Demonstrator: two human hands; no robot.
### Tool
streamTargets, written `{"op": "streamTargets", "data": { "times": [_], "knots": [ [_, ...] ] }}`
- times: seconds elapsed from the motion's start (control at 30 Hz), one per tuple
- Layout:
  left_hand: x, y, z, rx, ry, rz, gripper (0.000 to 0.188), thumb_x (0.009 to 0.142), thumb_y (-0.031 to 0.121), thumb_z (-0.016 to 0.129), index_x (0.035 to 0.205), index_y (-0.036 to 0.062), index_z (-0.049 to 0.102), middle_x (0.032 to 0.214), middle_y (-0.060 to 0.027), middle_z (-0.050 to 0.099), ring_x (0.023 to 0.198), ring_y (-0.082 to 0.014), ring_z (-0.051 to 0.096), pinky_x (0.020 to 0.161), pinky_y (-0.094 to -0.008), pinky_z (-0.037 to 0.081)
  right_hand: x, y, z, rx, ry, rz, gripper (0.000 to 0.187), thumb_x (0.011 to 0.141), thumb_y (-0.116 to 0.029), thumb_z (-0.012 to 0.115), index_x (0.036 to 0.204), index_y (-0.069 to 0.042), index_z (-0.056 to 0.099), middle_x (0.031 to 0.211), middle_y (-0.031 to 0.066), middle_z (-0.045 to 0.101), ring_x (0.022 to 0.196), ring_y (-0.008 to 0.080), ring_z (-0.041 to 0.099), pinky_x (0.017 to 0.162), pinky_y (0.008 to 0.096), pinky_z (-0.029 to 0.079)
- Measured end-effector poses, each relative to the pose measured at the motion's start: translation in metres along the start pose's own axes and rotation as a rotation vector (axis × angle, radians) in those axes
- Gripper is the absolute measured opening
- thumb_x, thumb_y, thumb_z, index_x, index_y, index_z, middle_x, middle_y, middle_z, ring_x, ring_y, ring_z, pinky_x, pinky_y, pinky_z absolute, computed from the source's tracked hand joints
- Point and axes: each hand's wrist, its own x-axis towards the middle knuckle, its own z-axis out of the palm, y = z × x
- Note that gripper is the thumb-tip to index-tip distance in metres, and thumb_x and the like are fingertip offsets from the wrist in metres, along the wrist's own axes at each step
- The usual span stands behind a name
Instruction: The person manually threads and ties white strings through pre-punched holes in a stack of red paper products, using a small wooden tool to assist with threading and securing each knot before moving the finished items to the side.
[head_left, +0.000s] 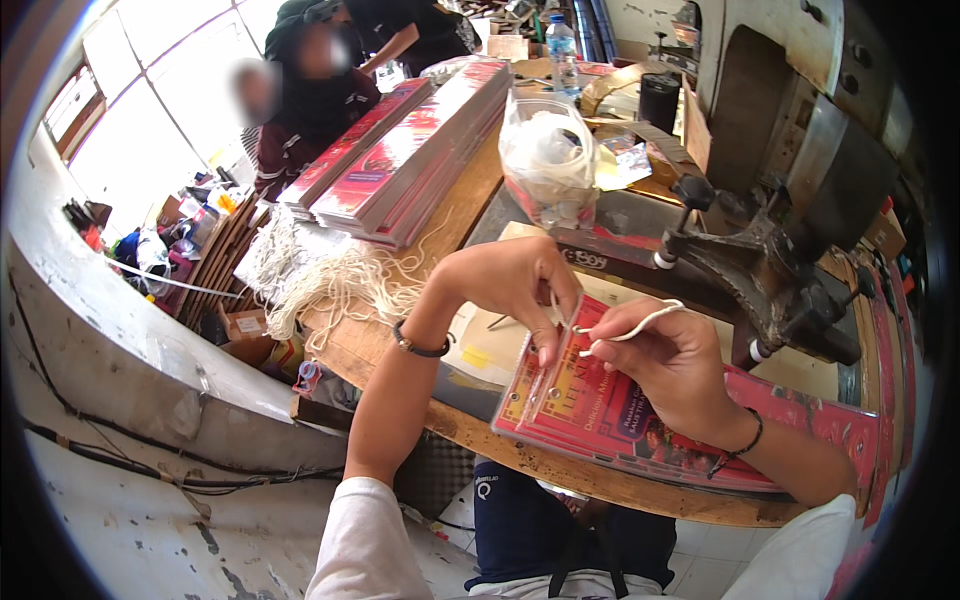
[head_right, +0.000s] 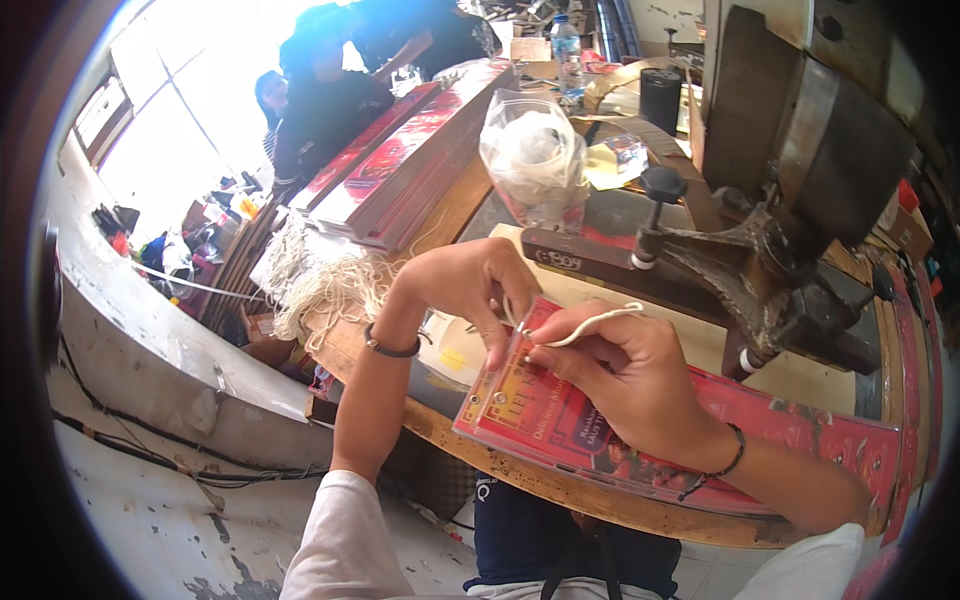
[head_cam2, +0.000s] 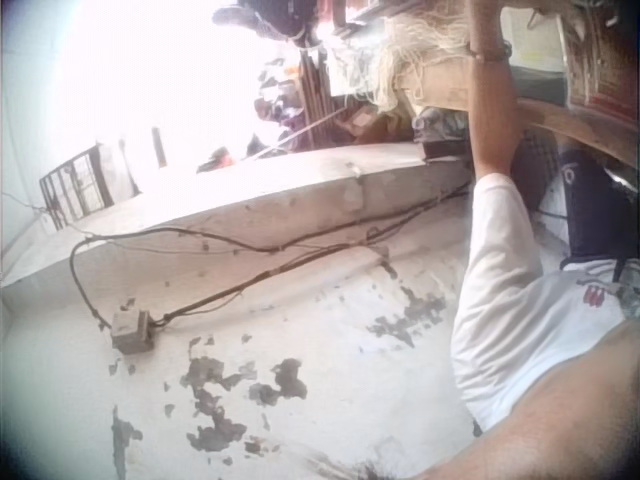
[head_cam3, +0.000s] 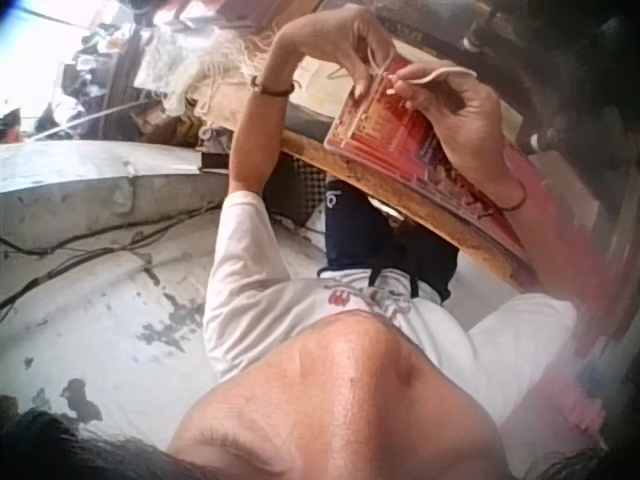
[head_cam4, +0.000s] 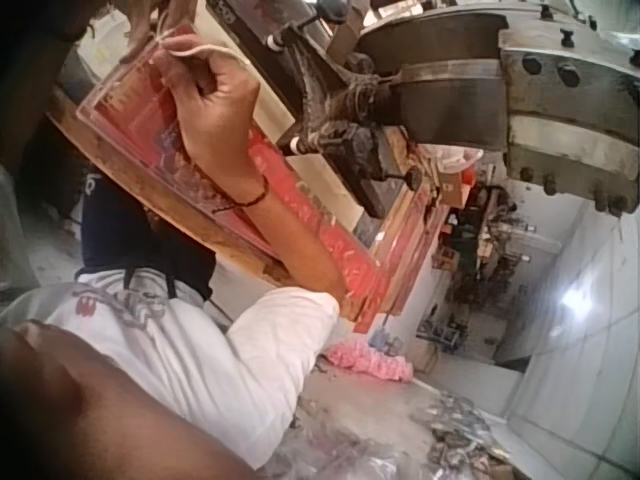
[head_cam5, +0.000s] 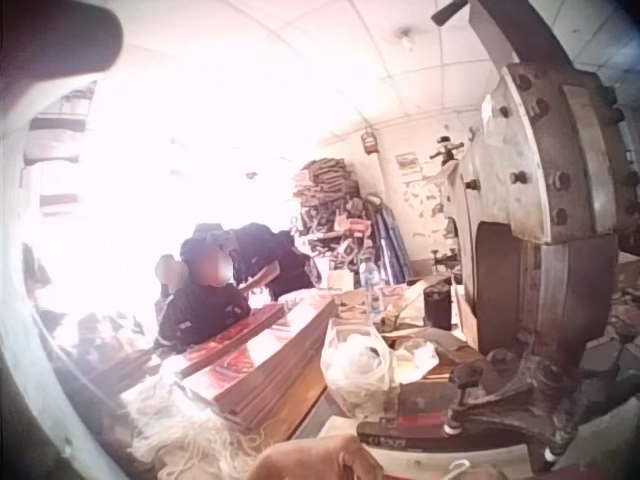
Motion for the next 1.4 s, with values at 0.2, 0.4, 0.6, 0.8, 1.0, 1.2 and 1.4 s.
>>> {"op": "streamTargets", "data": {
  "times": [0.2,0.4,0.6,0.8,1.0,1.2,1.4],
  "knots": [
    [0.002,0.001,0.001,-0.044,-0.034,-0.022,0.038,0.064,0.027,0.093,0.086,0.0020,0.076,0.068,0.0010,0.064,0.060,-0.0072,0.046,0.052,-0.0289,0.033,-0.002,0.005,-0.001,-0.037,-0.056,-0.111,0.012,0.090,0.004,0.068,0.103,0.004,0.070,0.106,0.0103,0.071,0.092,0.0134,0.070,0.078,0.0262,0.058],
    [0.001,0.005,0.000,-0.062,-0.016,0.012,0.036,0.064,0.028,0.093,0.080,0.0012,0.074,0.065,0.0003,0.061,0.058,-0.0077,0.048,0.050,-0.0281,0.034,-0.001,-0.012,0.002,-0.458,-0.163,-0.492,0.018,0.084,-0.001,0.075,0.101,-0.005,0.073,0.101,0.0093,0.071,0.086,0.0226,0.070,0.076,0.0343,0.056],
    [0.003,-0.003,0.000,0.039,-0.015,0.093,0.040,0.061,0.029,0.095,0.071,-0.0001,0.069,0.062,-0.0007,0.061,0.052,-0.0082,0.054,0.045,-0.0249,0.035,-0.004,-0.010,0.006,-0.525,-0.211,-0.565,0.029,0.080,-0.004,0.077,0.108,-0.006,0.069,0.099,0.0105,0.070,0.089,0.0270,0.067,0.079,0.0379,0.055],
    [0.003,0.004,0.004,-0.045,-0.003,0.016,0.039,0.062,0.027,0.094,0.072,-0.0015,0.070,0.063,-0.0010,0.062,0.052,-0.0071,0.056,0.044,-0.0239,0.036,-0.004,-0.010,0.009,-0.565,-0.228,-0.623,0.031,0.077,-0.001,0.077,0.107,-0.003,0.068,0.099,0.0108,0.069,0.088,0.0271,0.067,0.078,0.0378,0.055],
    [0.001,-0.007,0.004,0.059,-0.017,-0.022,0.036,0.064,0.026,0.094,0.073,-0.0007,0.072,0.064,-0.0015,0.063,0.057,-0.0086,0.055,0.048,-0.0270,0.037,-0.003,-0.011,0.012,-0.652,-0.241,-0.650,0.031,0.076,-0.001,0.078,0.105,-0.004,0.069,0.099,0.0101,0.070,0.087,0.0265,0.067,0.076,0.0357,0.055],
    [0.002,-0.007,0.006,0.056,-0.027,-0.101,0.034,0.067,0.027,0.092,0.074,-0.0003,0.073,0.063,-0.0017,0.063,0.059,-0.0082,0.055,0.050,-0.0281,0.037,-0.003,-0.009,0.013,-0.684,-0.257,-0.622,0.031,0.075,0.002,0.078,0.104,-0.005,0.069,0.098,0.0099,0.071,0.087,0.0262,0.067,0.074,0.0345,0.055],
    [0.001,-0.001,0.005,0.044,-0.040,-0.118,0.033,0.069,0.029,0.091,0.075,0.0011,0.075,0.063,-0.0002,0.066,0.058,-0.0058,0.055,0.050,-0.0271,0.038,-0.003,-0.009,0.015,-0.688,-0.269,-0.592,0.031,0.075,0.004,0.076,0.104,-0.004,0.069,0.097,0.0105,0.070,0.085,0.0263,0.067,0.072,0.0345,0.055]
  ]
}}
